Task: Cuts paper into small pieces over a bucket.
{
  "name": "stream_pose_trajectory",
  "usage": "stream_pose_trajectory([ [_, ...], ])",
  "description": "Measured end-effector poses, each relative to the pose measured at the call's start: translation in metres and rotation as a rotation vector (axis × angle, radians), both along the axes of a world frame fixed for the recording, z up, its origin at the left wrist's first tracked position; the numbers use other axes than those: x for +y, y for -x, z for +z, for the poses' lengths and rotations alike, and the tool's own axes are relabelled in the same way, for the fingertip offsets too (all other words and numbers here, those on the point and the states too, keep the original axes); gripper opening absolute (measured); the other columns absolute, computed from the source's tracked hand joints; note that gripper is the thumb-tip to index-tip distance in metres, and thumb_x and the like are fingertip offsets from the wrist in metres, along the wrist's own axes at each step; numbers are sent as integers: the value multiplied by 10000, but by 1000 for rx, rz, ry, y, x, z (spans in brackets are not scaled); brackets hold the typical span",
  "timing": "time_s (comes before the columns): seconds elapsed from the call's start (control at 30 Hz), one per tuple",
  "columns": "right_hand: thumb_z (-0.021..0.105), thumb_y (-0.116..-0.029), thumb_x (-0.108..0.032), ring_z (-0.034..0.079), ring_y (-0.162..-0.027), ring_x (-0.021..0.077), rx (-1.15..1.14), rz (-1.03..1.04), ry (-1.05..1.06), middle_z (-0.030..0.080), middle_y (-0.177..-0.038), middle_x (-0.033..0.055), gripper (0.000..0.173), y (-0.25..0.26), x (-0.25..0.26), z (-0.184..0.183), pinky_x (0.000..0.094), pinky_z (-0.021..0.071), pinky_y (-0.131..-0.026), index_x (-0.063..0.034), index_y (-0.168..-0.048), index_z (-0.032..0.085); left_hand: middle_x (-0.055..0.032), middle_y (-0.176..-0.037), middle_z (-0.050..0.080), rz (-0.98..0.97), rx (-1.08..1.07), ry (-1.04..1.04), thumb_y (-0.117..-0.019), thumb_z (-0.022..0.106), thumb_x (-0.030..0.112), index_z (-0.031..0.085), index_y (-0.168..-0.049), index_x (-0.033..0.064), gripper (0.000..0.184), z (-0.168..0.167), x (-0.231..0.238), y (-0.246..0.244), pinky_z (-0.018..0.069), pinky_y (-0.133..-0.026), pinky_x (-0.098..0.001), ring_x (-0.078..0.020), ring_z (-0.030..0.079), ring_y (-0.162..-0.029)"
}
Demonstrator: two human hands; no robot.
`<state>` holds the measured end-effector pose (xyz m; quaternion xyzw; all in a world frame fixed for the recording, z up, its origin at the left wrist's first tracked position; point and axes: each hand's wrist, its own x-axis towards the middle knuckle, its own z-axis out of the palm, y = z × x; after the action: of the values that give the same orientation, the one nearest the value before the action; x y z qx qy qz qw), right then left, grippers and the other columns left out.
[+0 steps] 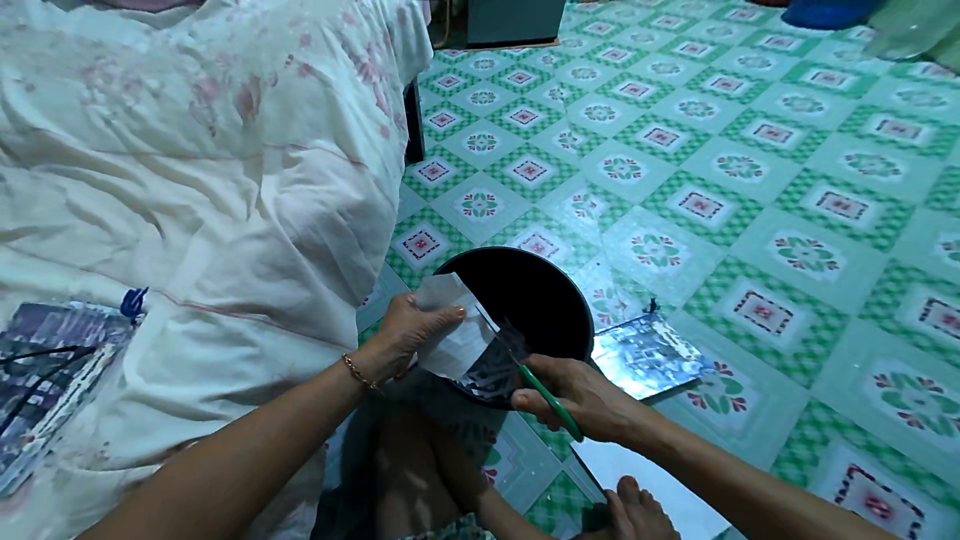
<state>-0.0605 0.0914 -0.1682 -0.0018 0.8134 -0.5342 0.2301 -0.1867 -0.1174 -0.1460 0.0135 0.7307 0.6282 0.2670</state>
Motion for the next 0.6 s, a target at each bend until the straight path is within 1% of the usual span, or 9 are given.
stream_pose_trajectory([
  [0.07,674,-944,-435,552,-582,8,24,-41,7,558,-722,-56,416,-1,0,0,190,485,-574,-36,-1045,620,-23,-795,705,8,-9,-10,-918,723,4,656,-1016,8,120,0,-1,1,590,-693,-244,-77,685,-695],
  [0.2,703,-945,-364,534,-551,7,102,-54,-24,565,-698,-33,372,-4,0,-3,178,462,-542,-3,-1010,640,-25,-787,705,7,-33,-17,-935,708,15,650,-1017,10,101,0,0,2,593,-693,-249,-85,690,-693],
  [0.27,701,-947,-371,547,-555,14,111,-43,-36,578,-701,-22,384,-3,0,-5,185,474,-548,3,-1015,643,-24,-775,704,9,-39,-7,-940,704,22,648,-1005,12,86,0,0,1,592,-682,-244,-82,688,-679],
  [0.33,664,-966,-409,575,-611,62,72,-2,-48,593,-758,14,443,-2,0,-3,240,503,-601,19,-1075,628,-19,-768,696,-8,-43,8,-942,703,24,645,-1001,13,84,0,1,0,589,-675,-239,-77,682,-672],
  [0.37,642,-968,-441,579,-645,86,58,18,-52,596,-786,31,488,-2,0,-2,271,504,-631,26,-1106,622,-20,-767,696,-23,-52,7,-941,703,20,645,-1000,11,83,0,1,-1,589,-675,-239,-78,681,-671],
  [0.4,627,-969,-467,578,-659,95,50,31,-55,592,-793,34,516,-2,-1,-2,284,501,-644,27,-1119,616,-20,-766,697,-43,-65,6,-944,698,18,644,-999,10,77,0,1,-3,592,-681,-241,-78,683,-675],
  [0.47,619,-970,-484,577,-657,88,46,36,-57,585,-784,27,525,-1,-3,-2,278,500,-642,21,-1112,612,-25,-765,700,-68,-94,-2,-950,687,11,641,-997,3,67,-1,2,-6,599,-693,-251,-86,690,-682],
  [0.6,649,-967,-444,561,-605,58,94,-1,-41,579,-749,9,472,-3,-4,-6,232,487,-596,16,-1064,627,-26,-754,701,-57,-118,0,-963,671,14,641,-990,5,41,1,4,-8,598,-681,-245,-85,692,-671],
])
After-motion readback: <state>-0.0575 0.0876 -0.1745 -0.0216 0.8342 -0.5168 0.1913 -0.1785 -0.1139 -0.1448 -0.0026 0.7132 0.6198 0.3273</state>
